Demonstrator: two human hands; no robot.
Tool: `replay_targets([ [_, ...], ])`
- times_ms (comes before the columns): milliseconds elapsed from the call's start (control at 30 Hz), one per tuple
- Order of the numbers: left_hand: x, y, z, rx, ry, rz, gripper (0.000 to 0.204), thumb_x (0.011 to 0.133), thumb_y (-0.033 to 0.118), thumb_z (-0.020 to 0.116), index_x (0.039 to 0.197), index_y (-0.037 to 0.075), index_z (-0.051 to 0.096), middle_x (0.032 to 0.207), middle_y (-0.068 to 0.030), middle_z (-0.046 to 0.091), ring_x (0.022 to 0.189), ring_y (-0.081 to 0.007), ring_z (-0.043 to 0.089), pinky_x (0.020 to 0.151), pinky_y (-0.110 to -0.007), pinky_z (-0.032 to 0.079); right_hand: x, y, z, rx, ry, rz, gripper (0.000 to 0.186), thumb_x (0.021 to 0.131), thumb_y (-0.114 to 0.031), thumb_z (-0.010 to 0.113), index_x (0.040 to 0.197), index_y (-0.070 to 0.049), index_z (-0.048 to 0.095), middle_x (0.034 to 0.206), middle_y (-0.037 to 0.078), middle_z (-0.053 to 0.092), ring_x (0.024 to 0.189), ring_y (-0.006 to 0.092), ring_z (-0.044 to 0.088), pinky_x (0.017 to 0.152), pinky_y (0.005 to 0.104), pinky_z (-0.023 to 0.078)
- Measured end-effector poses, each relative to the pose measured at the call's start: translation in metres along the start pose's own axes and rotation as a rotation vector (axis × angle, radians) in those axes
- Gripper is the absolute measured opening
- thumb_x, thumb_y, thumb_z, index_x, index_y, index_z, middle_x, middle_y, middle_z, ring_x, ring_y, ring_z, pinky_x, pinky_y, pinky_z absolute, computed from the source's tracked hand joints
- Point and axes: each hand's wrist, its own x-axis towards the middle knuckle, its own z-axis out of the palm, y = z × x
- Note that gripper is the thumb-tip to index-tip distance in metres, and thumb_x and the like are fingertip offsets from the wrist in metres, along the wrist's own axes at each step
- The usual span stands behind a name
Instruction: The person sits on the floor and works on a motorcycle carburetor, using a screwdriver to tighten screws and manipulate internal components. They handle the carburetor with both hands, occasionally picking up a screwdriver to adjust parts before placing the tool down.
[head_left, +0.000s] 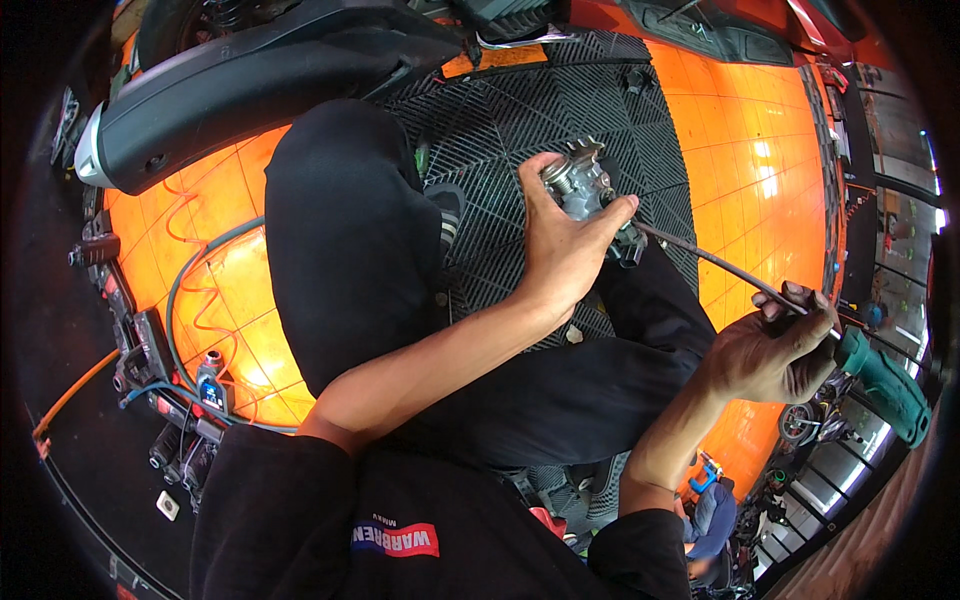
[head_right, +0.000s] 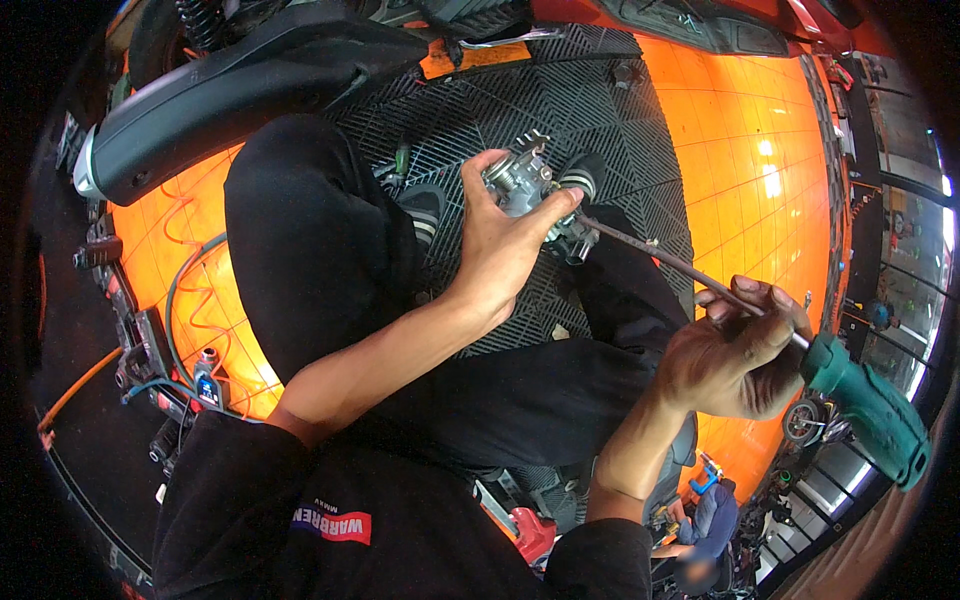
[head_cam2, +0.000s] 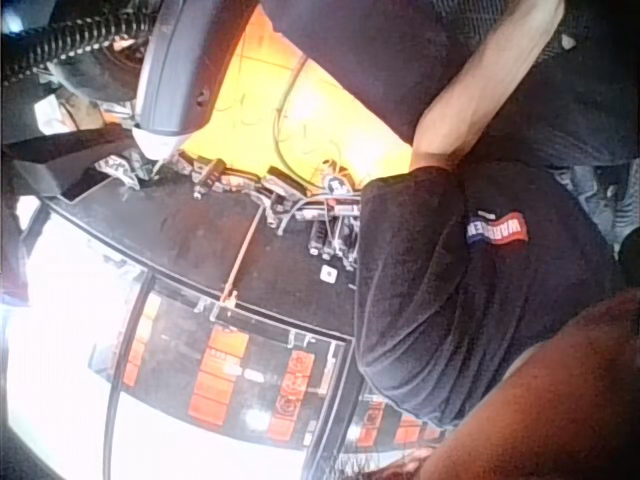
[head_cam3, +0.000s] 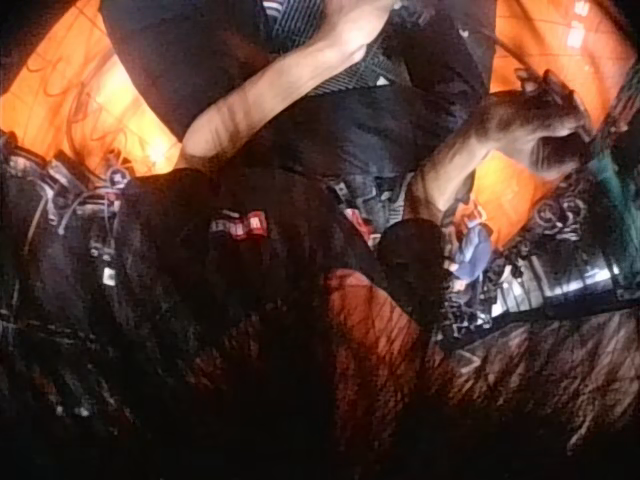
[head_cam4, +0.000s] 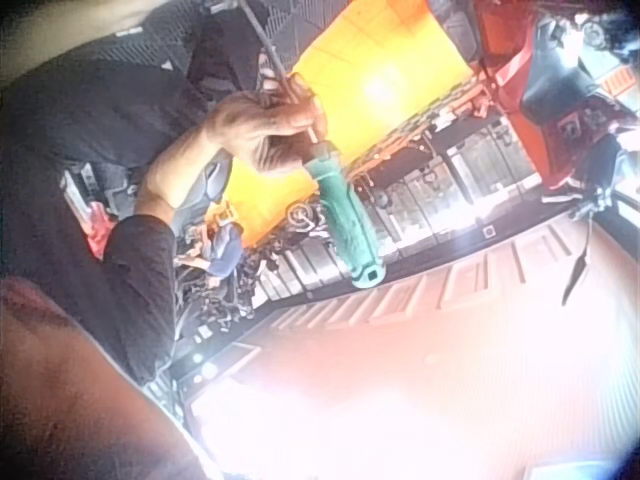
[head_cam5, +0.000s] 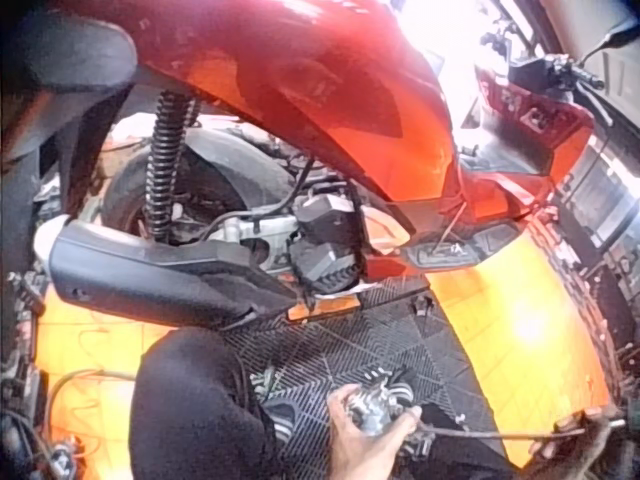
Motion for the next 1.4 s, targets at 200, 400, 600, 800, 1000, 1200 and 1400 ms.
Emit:
replay_targets([
  [200,-0.003,0.006,0.001,-0.016,0.021,-0.018,0.077,0.084,0.014,0.084,0.138,0.006,0.029,0.114,-0.0111,0.056,0.1,-0.0139,0.06,0.085,-0.029,0.05,-0.006,-0.005,-0.002,0.035,-0.035,0.022,0.026,0.104,-0.018,0.061,0.103,0.007,0.061,0.079,0.024,0.069,0.051,0.0176,0.061,0.048,0.0289,0.056],
  [400,-0.002,0.005,0.0,-0.028,0.039,-0.066,0.076,0.086,0.016,0.083,0.138,0.005,0.029,0.113,-0.0105,0.056,0.098,-0.0129,0.059,0.083,-0.029,0.05,-0.015,-0.005,-0.004,0.054,-0.074,-0.014,0.026,0.104,-0.018,0.06,0.107,0.008,0.061,0.079,0.026,0.069,0.05,0.02,0.061,0.049,0.0322,0.059],
  [600,-0.003,0.007,0.0,-0.079,0.036,-0.069,0.072,0.088,0.013,0.081,0.138,0.005,0.029,0.11,-0.0095,0.057,0.096,-0.0124,0.06,0.083,-0.028,0.05,-0.009,-0.003,-0.009,0.111,0.035,0.024,0.028,0.104,-0.022,0.061,0.108,0.006,0.062,0.082,0.024,0.069,0.052,0.0177,0.06,0.047,0.0274,0.053],
  [800,0.002,0.0,0.001,-0.112,0.032,-0.053,0.069,0.09,0.011,0.078,0.139,0.005,0.029,0.109,-0.0093,0.058,0.095,-0.0119,0.062,0.082,-0.028,0.052,0.005,-0.002,-0.005,0.09,0.141,0.011,0.026,0.104,-0.019,0.062,0.104,0.007,0.065,0.086,0.019,0.07,0.059,0.0154,0.062,0.051,0.0245,0.051],
  [1000,0.007,0.008,-0.003,0.019,-0.308,0.07,0.061,0.087,0.008,0.077,0.137,0.01,0.043,0.108,-0.0057,0.058,0.095,-0.0103,0.061,0.085,-0.028,0.052,0.026,0.021,-0.023,0.014,0.301,0.136,0.021,0.104,-0.02,0.063,0.109,0.0,0.066,0.095,0.013,0.073,0.075,0.0129,0.067,0.062,0.021,0.051],
  [1200,0.008,0.013,-0.007,-0.141,-0.72,0.02,0.075,0.08,0.015,0.077,0.145,0.011,0.04,0.124,-0.0078,0.058,0.096,-0.0136,0.062,0.091,-0.032,0.055,0.034,0.027,-0.029,0.077,0.398,0.289,0.024,0.102,-0.023,0.067,0.109,0.0,0.067,0.093,0.01,0.071,0.07,0.0094,0.061,0.063,0.0191,0.049],
  [1400,0.005,0.01,-0.006,-0.33,-0.833,-0.103,0.082,0.077,0.018,0.078,0.146,0.007,0.035,0.141,-0.0159,0.052,0.099,-0.02,0.065,0.089,-0.039,0.059,0.038,0.027,-0.033,0.063,0.406,0.309,0.026,0.101,-0.025,0.067,0.109,0.001,0.067,0.093,0.01,0.069,0.07,0.0086,0.061,0.062,0.0196,0.048],
])
